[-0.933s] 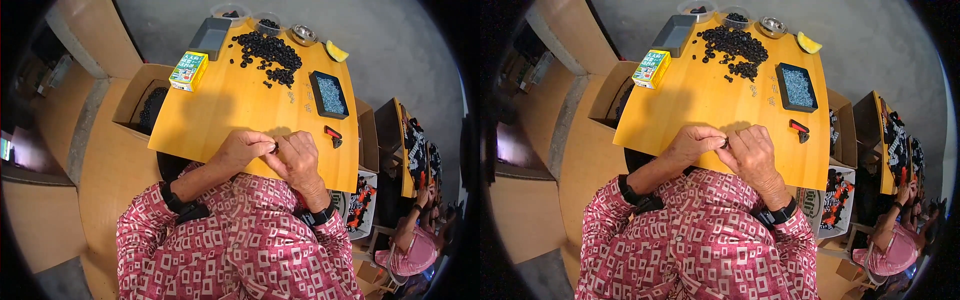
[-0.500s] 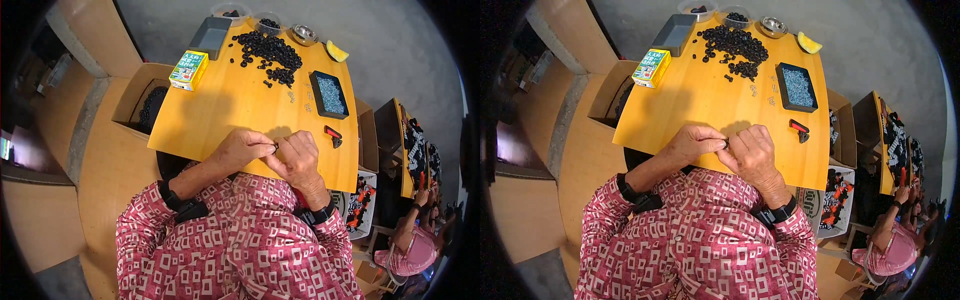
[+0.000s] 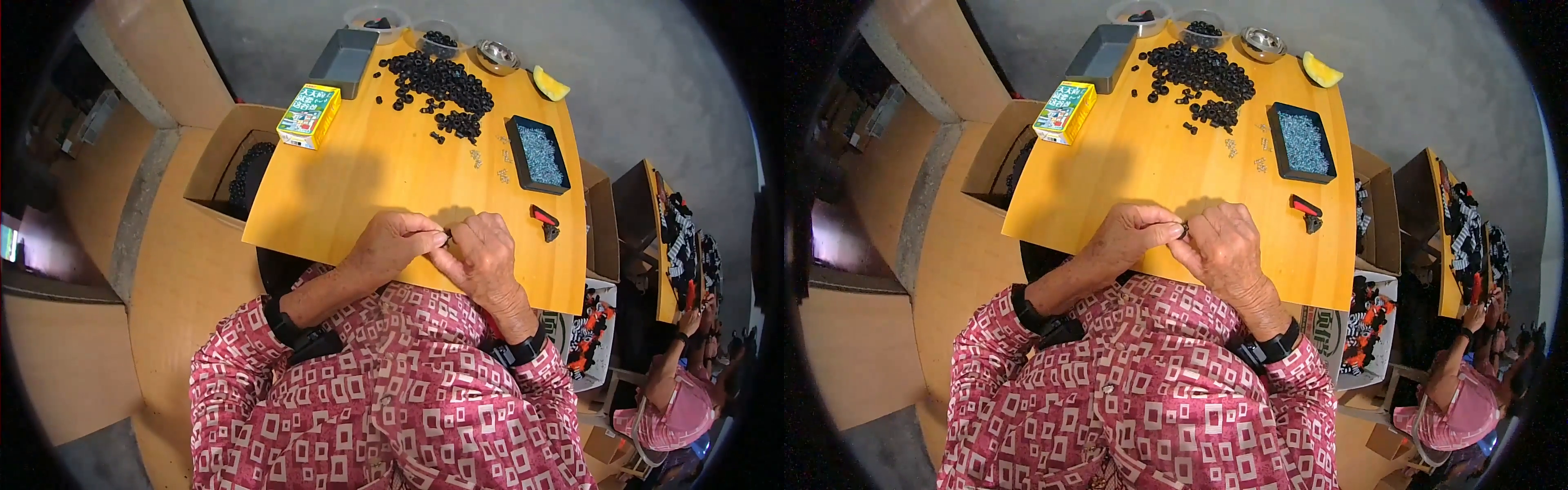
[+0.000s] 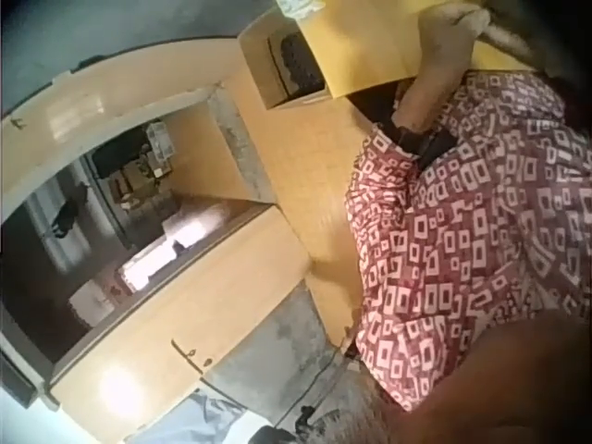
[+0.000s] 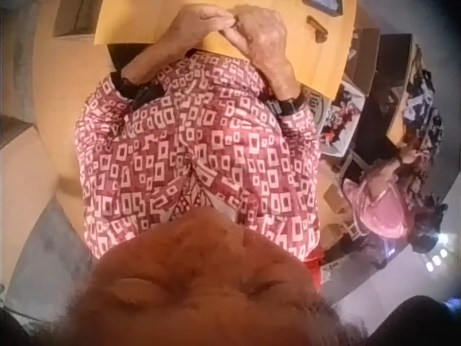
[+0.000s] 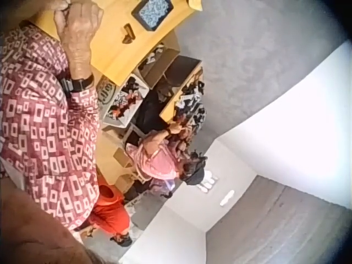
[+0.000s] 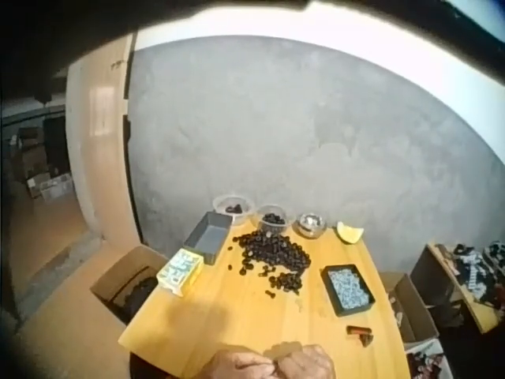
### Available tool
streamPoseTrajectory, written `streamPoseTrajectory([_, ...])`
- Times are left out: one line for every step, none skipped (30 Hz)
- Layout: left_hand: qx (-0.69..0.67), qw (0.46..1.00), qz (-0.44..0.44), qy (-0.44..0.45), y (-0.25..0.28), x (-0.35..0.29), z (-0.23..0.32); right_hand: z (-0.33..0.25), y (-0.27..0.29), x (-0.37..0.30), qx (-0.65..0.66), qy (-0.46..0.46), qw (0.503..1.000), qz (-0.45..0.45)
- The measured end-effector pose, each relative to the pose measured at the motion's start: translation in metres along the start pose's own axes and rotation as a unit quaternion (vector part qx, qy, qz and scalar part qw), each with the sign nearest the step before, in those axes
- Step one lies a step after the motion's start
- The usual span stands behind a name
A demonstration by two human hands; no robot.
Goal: The person assembles small hardware components by hand, inserting metal pins into black plastic parts and setting the assembled pieces on the table.
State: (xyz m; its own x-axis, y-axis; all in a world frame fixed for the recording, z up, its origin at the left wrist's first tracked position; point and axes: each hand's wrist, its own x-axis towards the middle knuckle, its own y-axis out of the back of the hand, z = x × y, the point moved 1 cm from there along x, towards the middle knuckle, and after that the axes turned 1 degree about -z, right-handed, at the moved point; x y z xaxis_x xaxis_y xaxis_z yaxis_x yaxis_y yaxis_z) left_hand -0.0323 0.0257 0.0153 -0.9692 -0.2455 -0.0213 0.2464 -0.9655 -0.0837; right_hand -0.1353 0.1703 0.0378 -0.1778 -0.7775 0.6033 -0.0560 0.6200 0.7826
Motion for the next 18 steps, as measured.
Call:
streamPoseTrajectory([-0.002, 1.0, -0.005, 0.014, 0.0001, -0.0002, 0.0006, 0.0011, -0.0013, -0.0008, 0.015, -0.009, 1.0, -0.001])
streamPoseTrajectory([-0.002, 1.0, -0.004, 0.014, 0.0009, 0.0002, 0.0007, 0.0016, -0.0021, -0.0008, 0.031, -0.018, 0.999, -0.001])
streamPoseTrajectory([-0.003, 1.0, -0.012, 0.02, 0.0016, 0.001, 0.0004, 0.0016, -0.002, -0.0002, 0.031, -0.017, 0.999, -0.001])
streamPoseTrajectory([-0.004, 0.999, -0.02, 0.027, 0.002, 0.0013, 0.0003, 0.0012, -0.0015, 0.0004, 0.025, -0.01, 1.0, 0.001])
streamPoseTrajectory([-0.004, 0.999, -0.02, 0.027, 0.0015, 0.0016, 0.0011, 0.0011, -0.0007, 0.0009, 0.019, -0.004, 1.0, 0.005])
streamPoseTrajectory([0.003, 1.0, -0.015, 0.023, 0.0005, 0.0021, 0.0024, 0.0012, 0.0001, 0.0011, 0.019, -0.004, 1.0, 0.005])
streamPoseTrajectory([0.01, 1.0, -0.01, 0.019, 0.0, 0.0025, 0.0032, 0.0011, 0.0008, 0.001, 0.003, 0.007, 1.0, 0.004])
streamPoseTrajectory([0.01, 1.0, -0.01, 0.019, 0.0004, 0.0028, 0.0011, 0.0007, 0.0011, 0.0012, -0.012, 0.017, 1.0, 0.003])
streamPoseTrajectory([-0.008, 1.0, -0.006, 0.022, 0.0011, 0.0037, -0.0031, 0.0001, 0.0006, 0.002, -0.012, 0.018, 1.0, 0.003])
streamPoseTrajectory([-0.026, 0.999, -0.001, 0.025, 0.0016, 0.004, -0.0053, -0.0008, -0.0004, 0.0033, -0.015, 0.022, 1.0, 0.005])
streamPoseTrajectory([-0.026, 0.999, -0.002, 0.025, 0.0019, 0.004, -0.0042, -0.001, -0.001, 0.0038, -0.018, 0.026, 0.999, 0.008])
streamPoseTrajectory([-0.03, 0.999, -0.006, 0.023, 0.0023, 0.0035, -0.0021, -0.0005, -0.0018, 0.0031, -0.018, 0.026, 0.999, 0.008])
streamPoseTrajectory([-0.034, 0.999, -0.01, 0.02, 0.0026, 0.0033, -0.0007, 0.0001, -0.003, 0.0017, -0.016, 0.022, 1.0, 0.01])
streamPoseTrajectory([-0.034, 0.999, -0.01, 0.021, 0.0027, 0.0033, -0.0002, 0.0002, -0.0035, 0.0007, -0.014, 0.018, 1.0, 0.011])
streamPoseTrajectory([-0.036, 0.999, -0.011, 0.024, 0.0029, 0.0037, 0.0001, -0.0009, -0.0022, 0.0016, -0.014, 0.018, 1.0, 0.011])
streamPoseTrajectory([-0.038, 0.999, -0.011, 0.028, 0.0029, 0.0039, 0.0002, -0.0027, 0.0001, 0.0037, -0.012, 0.011, 1.0, 0.002])
streamPoseTrajectory([-0.038, 0.999, -0.011, 0.028, 0.0028, 0.0038, -0.0005, -0.0036, 0.0011, 0.0049, -0.011, 0.003, 1.0, -0.006])
streamPoseTrajectory([-0.042, 0.999, -0.006, 0.028, 0.0024, 0.0036, -0.0018, -0.0034, 0.0008, 0.0048, -0.01, 0.003, 1.0, -0.005])
